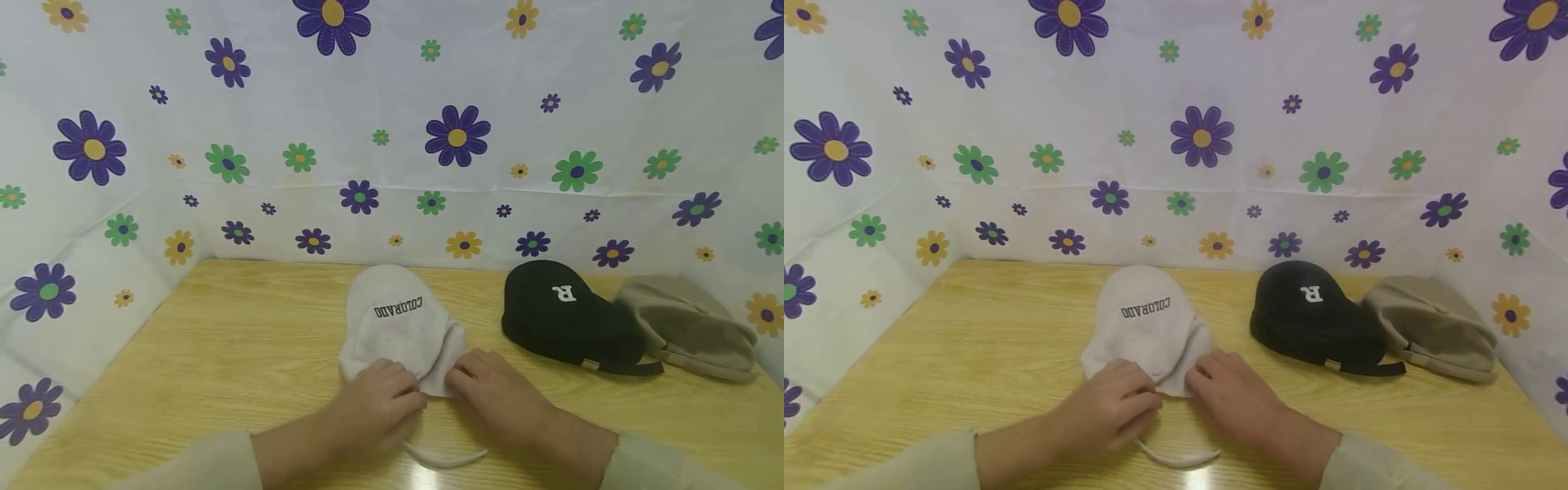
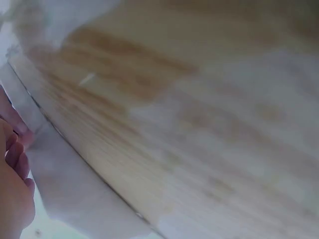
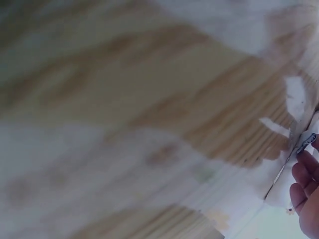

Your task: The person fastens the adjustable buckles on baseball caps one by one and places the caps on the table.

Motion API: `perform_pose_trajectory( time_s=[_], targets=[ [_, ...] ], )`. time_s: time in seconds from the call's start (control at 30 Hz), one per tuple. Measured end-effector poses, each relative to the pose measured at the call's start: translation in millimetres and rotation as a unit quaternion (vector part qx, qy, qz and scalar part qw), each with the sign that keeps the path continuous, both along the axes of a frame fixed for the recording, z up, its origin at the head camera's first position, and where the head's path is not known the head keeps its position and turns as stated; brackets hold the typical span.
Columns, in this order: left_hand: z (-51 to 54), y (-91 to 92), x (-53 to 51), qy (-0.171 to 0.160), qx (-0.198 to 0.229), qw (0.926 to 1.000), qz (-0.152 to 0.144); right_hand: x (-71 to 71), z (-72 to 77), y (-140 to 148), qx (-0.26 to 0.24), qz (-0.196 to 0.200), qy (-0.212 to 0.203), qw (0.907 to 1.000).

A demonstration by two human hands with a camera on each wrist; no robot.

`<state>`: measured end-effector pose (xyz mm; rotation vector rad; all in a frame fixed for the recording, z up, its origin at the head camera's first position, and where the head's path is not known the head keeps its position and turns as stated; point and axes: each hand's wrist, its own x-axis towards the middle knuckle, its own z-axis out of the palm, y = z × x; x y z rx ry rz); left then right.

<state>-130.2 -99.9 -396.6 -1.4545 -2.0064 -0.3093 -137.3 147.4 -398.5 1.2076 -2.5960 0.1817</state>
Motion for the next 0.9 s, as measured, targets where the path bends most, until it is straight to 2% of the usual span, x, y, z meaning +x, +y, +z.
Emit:
perform_pose_trajectory(
  time_s=[0.13, 0.33, 0.47, 0.57, 0.7, 0.77, 0.9],
  targets=[
    [-0.9, 4.9, 6.2, -0.017, 0.005, 0.9995, -0.027, -0.2, -0.7, -0.7, -0.013, 0.001, -0.021, 0.9997],
    [-6.2, 10.5, 15.6, -0.082, -0.003, 0.9957, -0.045, 0.3, -2.2, -3.9, -0.031, -0.004, -0.040, 0.9987],
    [-6.9, 16.7, 22.0, -0.097, -0.036, 0.9927, -0.061, 0.0, -2.5, -5.5, -0.036, -0.015, -0.050, 0.9980],
    [-6.8, 20.7, 24.9, -0.123, -0.070, 0.9869, -0.077, -0.3, -2.2, -6.0, -0.040, -0.012, -0.041, 0.9983],
    [-5.8, 21.4, 28.0, -0.168, -0.103, 0.9780, -0.068, -0.4, -1.6, -6.2, -0.040, -0.014, -0.026, 0.9988],
    [-6.6, 20.7, 28.6, -0.173, -0.106, 0.9775, -0.057, 0.0, -1.3, -6.1, -0.041, -0.025, -0.029, 0.9984],
    [-9.7, 19.5, 27.1, -0.148, -0.095, 0.9829, -0.055, 0.8, -0.6, -5.2, -0.061, -0.030, -0.034, 0.9971]
  ],
)
